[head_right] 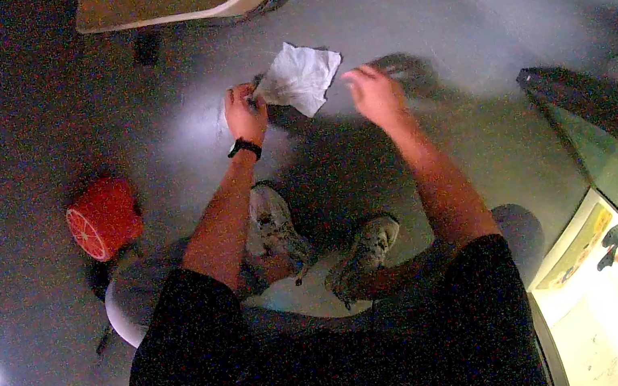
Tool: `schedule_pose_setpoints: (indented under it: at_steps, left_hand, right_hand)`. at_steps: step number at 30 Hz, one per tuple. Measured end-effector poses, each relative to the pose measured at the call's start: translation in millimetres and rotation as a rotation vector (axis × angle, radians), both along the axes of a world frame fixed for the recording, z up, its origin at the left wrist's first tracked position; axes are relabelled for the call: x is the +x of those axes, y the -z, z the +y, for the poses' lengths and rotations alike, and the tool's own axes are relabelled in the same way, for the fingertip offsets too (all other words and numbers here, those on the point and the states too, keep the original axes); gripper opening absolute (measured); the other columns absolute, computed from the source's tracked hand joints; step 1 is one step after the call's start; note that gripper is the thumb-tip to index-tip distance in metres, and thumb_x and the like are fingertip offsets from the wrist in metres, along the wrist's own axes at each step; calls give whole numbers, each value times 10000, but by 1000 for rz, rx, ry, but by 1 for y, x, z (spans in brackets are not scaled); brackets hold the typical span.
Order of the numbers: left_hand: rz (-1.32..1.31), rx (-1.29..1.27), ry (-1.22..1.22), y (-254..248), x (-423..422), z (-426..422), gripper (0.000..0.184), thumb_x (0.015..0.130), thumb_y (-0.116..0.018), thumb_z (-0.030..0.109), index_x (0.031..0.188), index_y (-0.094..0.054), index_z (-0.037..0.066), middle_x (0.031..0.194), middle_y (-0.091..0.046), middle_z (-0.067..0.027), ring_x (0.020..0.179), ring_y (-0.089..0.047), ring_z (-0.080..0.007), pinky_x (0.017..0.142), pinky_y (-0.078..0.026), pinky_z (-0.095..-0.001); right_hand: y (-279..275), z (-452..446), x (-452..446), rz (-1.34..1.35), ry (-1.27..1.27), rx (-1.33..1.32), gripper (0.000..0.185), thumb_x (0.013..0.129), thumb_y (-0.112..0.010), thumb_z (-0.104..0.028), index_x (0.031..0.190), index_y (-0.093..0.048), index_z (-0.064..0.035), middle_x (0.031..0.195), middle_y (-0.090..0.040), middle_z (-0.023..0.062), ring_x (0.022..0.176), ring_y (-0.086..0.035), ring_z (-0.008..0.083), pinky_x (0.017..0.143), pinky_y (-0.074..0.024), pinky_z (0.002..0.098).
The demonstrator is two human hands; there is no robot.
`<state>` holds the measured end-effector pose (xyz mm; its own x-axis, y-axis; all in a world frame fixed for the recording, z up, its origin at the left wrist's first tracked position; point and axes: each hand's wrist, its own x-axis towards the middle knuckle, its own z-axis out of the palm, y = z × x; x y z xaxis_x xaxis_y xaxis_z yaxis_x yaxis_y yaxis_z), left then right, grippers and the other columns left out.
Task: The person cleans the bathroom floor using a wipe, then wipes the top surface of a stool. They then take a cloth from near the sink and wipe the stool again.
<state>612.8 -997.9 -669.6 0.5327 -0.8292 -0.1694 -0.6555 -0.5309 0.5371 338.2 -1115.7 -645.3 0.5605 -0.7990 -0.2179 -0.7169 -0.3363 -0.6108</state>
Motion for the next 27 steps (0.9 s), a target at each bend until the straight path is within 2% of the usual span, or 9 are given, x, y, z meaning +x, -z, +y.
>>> schedule_pose_setpoints:
  at_steps: [2,4,12,14,16,18,19,24,27]
  left_hand:
    - [-28,-56,152,-2,0,2,228,850,-685,130,1072,-649,100,1130,-680,-101,1070,-623,-318,920,-489,-451]
    - [-145,16,611,4,4,2,235,830,-683,125,1065,-675,132,1129,-678,-61,1122,-606,-276,933,-484,-447]
    - [-61,362,674,5,22,-6,234,862,-681,209,1091,-693,163,1318,-609,-68,1274,-514,-322,1067,-429,-473]
    - [-50,289,887,-19,27,-19,201,824,-639,164,1006,-719,135,1085,-683,-122,1084,-613,-345,916,-508,-483]
    - [120,364,838,-9,48,-34,167,859,-679,210,1008,-684,133,1079,-688,-44,1049,-624,-258,901,-510,-412]
    - [859,546,593,-45,61,-64,170,904,-659,234,1014,-672,104,937,-674,-3,896,-617,-173,797,-507,-358]
    - [791,467,679,-51,65,-73,194,947,-620,250,1031,-661,80,918,-647,12,849,-569,-123,755,-481,-314]
    - [825,338,512,-55,68,-98,404,948,-684,362,1283,-680,137,1141,-728,-53,1062,-663,-203,952,-518,-347]
    - [355,212,517,-28,64,-95,359,910,-679,293,1180,-716,59,1104,-742,-157,1015,-709,-296,898,-539,-389]
  right_hand:
    - [15,12,24,-96,-146,-81,152,896,-663,-159,1047,-684,-158,985,-657,72,951,-656,314,804,-556,434]
    - [24,20,36,-156,-250,-89,143,883,-678,-168,1025,-695,-175,984,-642,57,984,-643,281,834,-550,425]
    - [45,62,40,110,-247,-153,178,850,-721,-230,1002,-721,-137,1133,-666,76,1100,-631,330,947,-498,514]
    - [26,47,33,-2,-330,276,148,876,-707,-198,1005,-714,-125,1053,-716,90,1000,-678,292,914,-517,447]
    - [6,28,30,-255,-175,661,114,895,-694,-159,992,-704,-98,935,-737,70,872,-693,200,848,-525,372]
    - [2,0,29,-515,-78,815,130,928,-662,-172,951,-693,-48,891,-696,-10,831,-618,84,764,-497,287]
    - [-7,-17,29,-522,-67,756,140,933,-653,-183,956,-692,-50,882,-684,-13,823,-604,85,760,-491,279]
    - [-21,-62,45,-514,319,870,222,953,-678,-237,1061,-693,-45,932,-643,-20,864,-585,101,809,-497,281]
    - [32,-67,48,-297,212,603,308,931,-696,-334,1106,-730,-83,955,-743,50,876,-682,170,807,-527,331]
